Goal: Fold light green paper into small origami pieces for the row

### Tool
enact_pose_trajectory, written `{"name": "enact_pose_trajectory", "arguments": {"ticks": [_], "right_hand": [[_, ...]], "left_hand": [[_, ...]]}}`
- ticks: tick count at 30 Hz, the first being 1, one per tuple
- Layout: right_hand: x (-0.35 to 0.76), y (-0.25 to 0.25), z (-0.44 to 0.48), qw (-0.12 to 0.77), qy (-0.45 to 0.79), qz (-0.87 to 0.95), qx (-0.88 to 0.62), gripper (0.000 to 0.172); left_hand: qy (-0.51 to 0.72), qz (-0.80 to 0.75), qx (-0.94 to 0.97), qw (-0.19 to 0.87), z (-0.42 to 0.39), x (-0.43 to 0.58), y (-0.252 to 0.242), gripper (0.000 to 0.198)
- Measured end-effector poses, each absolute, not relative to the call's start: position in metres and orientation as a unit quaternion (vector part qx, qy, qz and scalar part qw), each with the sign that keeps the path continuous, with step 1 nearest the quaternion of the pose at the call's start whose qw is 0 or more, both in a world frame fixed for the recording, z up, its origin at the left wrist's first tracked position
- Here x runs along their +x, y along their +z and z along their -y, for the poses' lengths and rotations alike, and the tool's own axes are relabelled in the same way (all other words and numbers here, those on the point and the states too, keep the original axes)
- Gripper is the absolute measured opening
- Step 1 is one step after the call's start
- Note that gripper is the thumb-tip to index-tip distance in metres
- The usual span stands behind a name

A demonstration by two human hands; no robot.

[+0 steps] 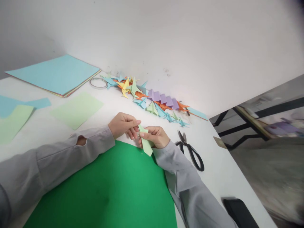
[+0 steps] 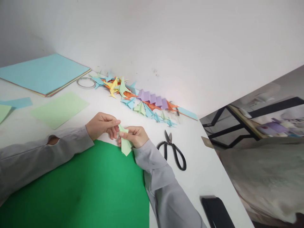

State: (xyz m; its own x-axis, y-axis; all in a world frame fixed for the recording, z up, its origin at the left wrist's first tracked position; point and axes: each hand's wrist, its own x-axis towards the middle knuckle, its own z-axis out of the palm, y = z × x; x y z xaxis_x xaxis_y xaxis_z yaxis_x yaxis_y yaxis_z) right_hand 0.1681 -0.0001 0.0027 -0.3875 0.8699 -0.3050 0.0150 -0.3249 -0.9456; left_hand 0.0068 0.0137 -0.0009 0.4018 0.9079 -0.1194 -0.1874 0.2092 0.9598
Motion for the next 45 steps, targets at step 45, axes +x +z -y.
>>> {"name": "enact_pose_trajectory", "arguments": {"ticks": [45], "right_hand": [[0.1729, 0.0047, 0.0001, 0.271, 0.709, 0.487, -0.432, 0.027]], "left_hand": [[0.334, -0.362, 0.521, 0.697, -0.0153, 0.0071, -0.0023, 0.036]]}}
